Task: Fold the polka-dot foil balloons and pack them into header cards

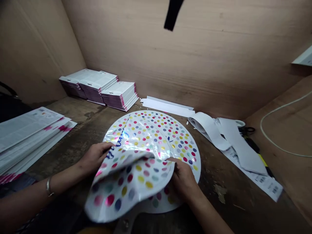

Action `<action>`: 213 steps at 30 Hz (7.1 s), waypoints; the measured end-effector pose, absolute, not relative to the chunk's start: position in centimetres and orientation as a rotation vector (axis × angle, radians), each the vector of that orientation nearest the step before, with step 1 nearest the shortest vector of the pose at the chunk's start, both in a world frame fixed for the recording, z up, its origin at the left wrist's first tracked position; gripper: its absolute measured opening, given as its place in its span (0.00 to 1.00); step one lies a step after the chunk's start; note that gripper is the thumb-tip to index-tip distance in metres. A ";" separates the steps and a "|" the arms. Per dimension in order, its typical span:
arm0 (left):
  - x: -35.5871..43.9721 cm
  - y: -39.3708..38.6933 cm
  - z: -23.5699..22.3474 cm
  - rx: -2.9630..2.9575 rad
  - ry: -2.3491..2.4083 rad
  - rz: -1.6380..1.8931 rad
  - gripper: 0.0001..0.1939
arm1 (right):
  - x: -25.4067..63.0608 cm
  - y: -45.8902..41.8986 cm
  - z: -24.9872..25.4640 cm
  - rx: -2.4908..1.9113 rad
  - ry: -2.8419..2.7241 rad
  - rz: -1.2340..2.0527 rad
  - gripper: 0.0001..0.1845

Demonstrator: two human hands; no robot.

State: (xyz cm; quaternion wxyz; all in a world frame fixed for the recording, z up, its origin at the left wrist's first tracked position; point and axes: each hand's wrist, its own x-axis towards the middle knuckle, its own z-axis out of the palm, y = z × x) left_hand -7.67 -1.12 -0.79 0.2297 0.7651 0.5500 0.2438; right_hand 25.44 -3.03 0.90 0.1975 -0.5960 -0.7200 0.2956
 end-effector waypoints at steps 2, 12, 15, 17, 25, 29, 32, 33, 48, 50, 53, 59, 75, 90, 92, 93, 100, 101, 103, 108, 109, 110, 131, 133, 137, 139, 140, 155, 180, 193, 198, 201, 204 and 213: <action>-7.2 -0.8 -0.8 2.078 1.619 0.634 0.13 | 25.0 -2.3 0.8 -1.803 -1.970 0.715 0.12; -6.3 -1.7 -0.9 2.007 1.745 0.754 0.10 | 23.1 0.0 0.6 -2.163 -1.997 0.326 0.21; -6.5 -2.1 -0.9 2.085 1.688 0.742 0.09 | 22.6 0.6 1.0 -2.184 -2.031 0.328 0.21; -6.7 -2.3 -0.8 2.102 1.653 0.750 0.10 | 22.6 0.8 1.0 -2.211 -2.052 0.319 0.21; -7.1 -2.6 -1.0 2.098 1.637 0.775 0.11 | 23.7 0.4 0.6 -2.093 -2.197 0.401 0.16; -6.9 -2.8 -0.9 2.123 1.654 0.746 0.12 | 23.1 0.4 0.8 -2.134 -2.135 0.348 0.17; -6.6 -3.1 -0.9 2.197 1.741 0.587 0.14 | 22.5 0.7 0.9 -2.178 -2.139 0.296 0.18; -6.6 -3.2 -0.9 2.222 1.778 0.518 0.15 | 22.3 0.8 0.9 -2.196 -2.141 0.277 0.18; -0.6 1.4 -0.2 2.510 1.454 0.261 0.29 | 22.3 0.7 -0.4 -2.123 -2.233 -0.040 0.18; -0.1 1.4 -1.5 2.488 1.437 0.202 0.33 | 23.5 1.2 0.2 -2.154 -2.163 -0.058 0.19; -0.1 1.2 -2.6 2.490 1.487 0.193 0.34 | 24.0 1.1 1.4 -2.123 -1.992 -0.213 0.25; -0.1 1.4 -2.2 2.520 1.494 0.186 0.34 | 20.0 -1.4 1.2 -1.638 -2.626 0.368 0.33; -7.3 7.9 0.4 2.231 1.939 0.048 0.27 | 18.0 -0.4 0.5 -1.785 -2.636 0.494 0.29; -9.3 4.4 2.7 1.782 1.827 0.404 0.42 | 17.9 -0.5 0.7 -1.756 -2.593 0.506 0.30; -8.2 7.1 3.0 1.543 1.865 0.453 0.42 | 17.9 -0.4 0.7 -1.756 -2.581 0.503 0.30; -7.5 8.3 3.0 1.471 1.863 0.454 0.39 | 17.8 -0.5 0.7 -1.761 -2.576 0.509 0.30; -5.1 9.2 2.3 1.253 1.488 0.643 0.22 | 19.4 -1.2 0.2 -1.690 -2.487 0.603 0.29; -5.1 8.6 2.4 1.254 1.410 0.688 0.23 | 19.9 -0.8 0.2 -1.669 -2.430 0.612 0.28; -5.1 7.6 2.8 1.270 1.261 0.759 0.24 | 21.2 0.8 0.8 -1.662 -2.238 0.561 0.30; -3.7 7.6 5.8 1.364 1.004 0.808 0.23 | 23.9 6.8 6.2 -1.519 -1.977 0.698 0.37; -3.4 7.7 6.8 1.426 0.967 0.828 0.21 | 24.2 7.4 7.6 -1.472 -2.012 0.785 0.31; -3.3 7.8 7.9 1.521 0.941 0.874 0.19 | 24.4 7.6 9.0 -1.427 -2.033 0.840 0.26; -7.2 -0.8 -0.5 2.346 1.086 0.579 0.11 | 24.1 -5.7 0.8 -1.446 -2.238 0.509 0.15; -6.7 -0.7 -0.4 2.313 1.257 0.581 0.09 | 24.0 -5.0 1.1 -1.539 -2.166 0.592 0.13; -5.3 -0.4 -0.3 2.201 1.652 0.524 0.08 | 23.5 -3.5 1.5 -1.818 -2.008 0.702 0.18; -4.6 -0.2 -0.2 2.179 1.743 0.501 0.08 | 23.1 -2.8 1.5 -1.938 -1.976 0.654 0.19; -4.3 -0.1 -0.2 2.166 1.763 0.506 0.07 | 22.9 -2.6 1.4 -1.994 -1.980 0.602 0.19; -3.8 -0.6 -0.4 2.378 1.795 0.267 0.20 | 21.3 -1.4 1.3 -2.225 -2.102 0.363 0.15; 0.5 3.3 -2.0 2.658 1.316 0.061 0.31 | 26.6 -3.3 0.1 -1.942 -2.393 -0.056 0.27; 0.7 3.3 -2.2 2.646 1.371 0.060 0.30 | 25.5 -2.5 4.3 -2.160 -2.161 0.355 0.10; 0.8 3.3 -2.2 2.632 1.390 0.045 0.31 | 24.6 -3.6 2.7 -2.147 -2.179 0.179 0.08; 0.8 3.3 -2.0 2.633 1.390 0.041 0.31 | 24.2 -3.5 2.4 -2.166 -2.166 0.161 0.09; 0.8 3.2 -1.9 2.645 1.375 0.058 0.30 | 25.1 -2.9 2.5 -2.180 -2.196 0.216 0.08; 0.6 3.1 -2.1 2.673 1.348 0.127 0.30 | 25.8 -3.8 3.7 -1.939 -2.424 -0.037 0.18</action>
